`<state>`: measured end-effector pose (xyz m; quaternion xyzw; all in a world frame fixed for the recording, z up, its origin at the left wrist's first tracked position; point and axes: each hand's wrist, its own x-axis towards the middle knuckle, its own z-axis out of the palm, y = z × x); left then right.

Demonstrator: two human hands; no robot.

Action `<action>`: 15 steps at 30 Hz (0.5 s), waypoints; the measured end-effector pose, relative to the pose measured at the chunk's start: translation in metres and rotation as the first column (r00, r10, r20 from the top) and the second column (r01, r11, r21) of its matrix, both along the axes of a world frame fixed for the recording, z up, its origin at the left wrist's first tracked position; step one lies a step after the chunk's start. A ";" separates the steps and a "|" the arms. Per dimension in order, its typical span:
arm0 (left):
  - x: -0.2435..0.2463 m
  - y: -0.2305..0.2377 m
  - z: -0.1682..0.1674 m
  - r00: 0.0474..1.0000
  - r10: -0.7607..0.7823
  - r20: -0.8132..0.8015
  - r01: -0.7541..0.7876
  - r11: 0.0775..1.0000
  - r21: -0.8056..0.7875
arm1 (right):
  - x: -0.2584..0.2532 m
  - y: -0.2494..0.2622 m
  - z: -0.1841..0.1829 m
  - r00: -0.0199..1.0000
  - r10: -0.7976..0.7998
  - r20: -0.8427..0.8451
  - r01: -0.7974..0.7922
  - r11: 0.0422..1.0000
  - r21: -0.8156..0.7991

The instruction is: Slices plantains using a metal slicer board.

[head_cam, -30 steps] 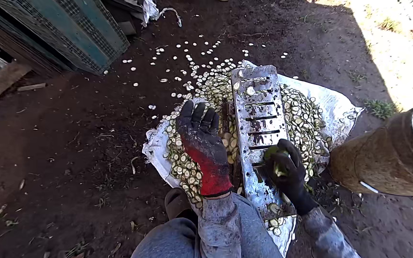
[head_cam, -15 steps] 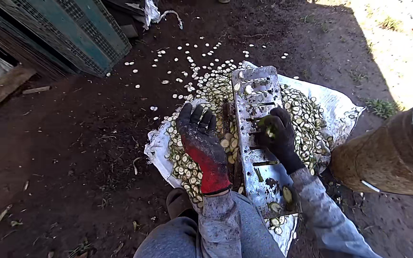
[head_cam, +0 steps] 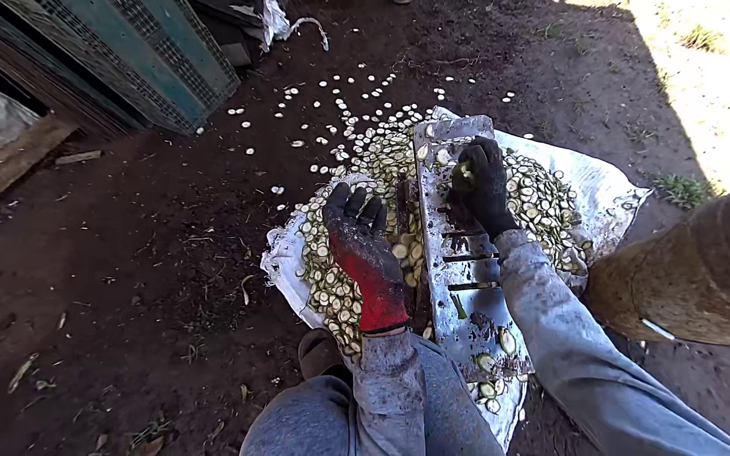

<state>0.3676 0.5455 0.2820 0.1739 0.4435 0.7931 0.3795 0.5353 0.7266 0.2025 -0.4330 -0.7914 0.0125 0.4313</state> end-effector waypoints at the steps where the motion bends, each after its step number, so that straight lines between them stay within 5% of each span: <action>1: 0.000 0.000 0.001 1.000 -0.002 0.018 0.002 1.000 0.005 | 0.011 -0.031 -0.004 0.999 0.035 -0.018 -0.035 0.999 -0.014; 5: 0.003 0.001 0.009 0.999 -0.013 0.033 0.011 0.997 0.071 | 0.054 -0.193 -0.041 0.998 0.031 -0.061 -0.030 1.000 0.003; 7: 0.005 0.004 0.013 0.999 -0.026 0.036 0.022 0.993 0.115 | 0.057 -0.213 -0.045 0.999 0.030 -0.040 -0.029 0.999 0.021; 10: 0.007 0.006 0.012 0.998 -0.039 0.040 0.034 0.991 0.128 | 0.042 -0.127 -0.041 0.999 0.022 -0.028 -0.019 0.995 0.094; 15: 0.003 0.005 0.002 0.999 0.010 0.033 -0.011 0.999 0.031 | -0.008 0.028 0.000 0.988 -0.126 0.091 0.128 0.992 -0.013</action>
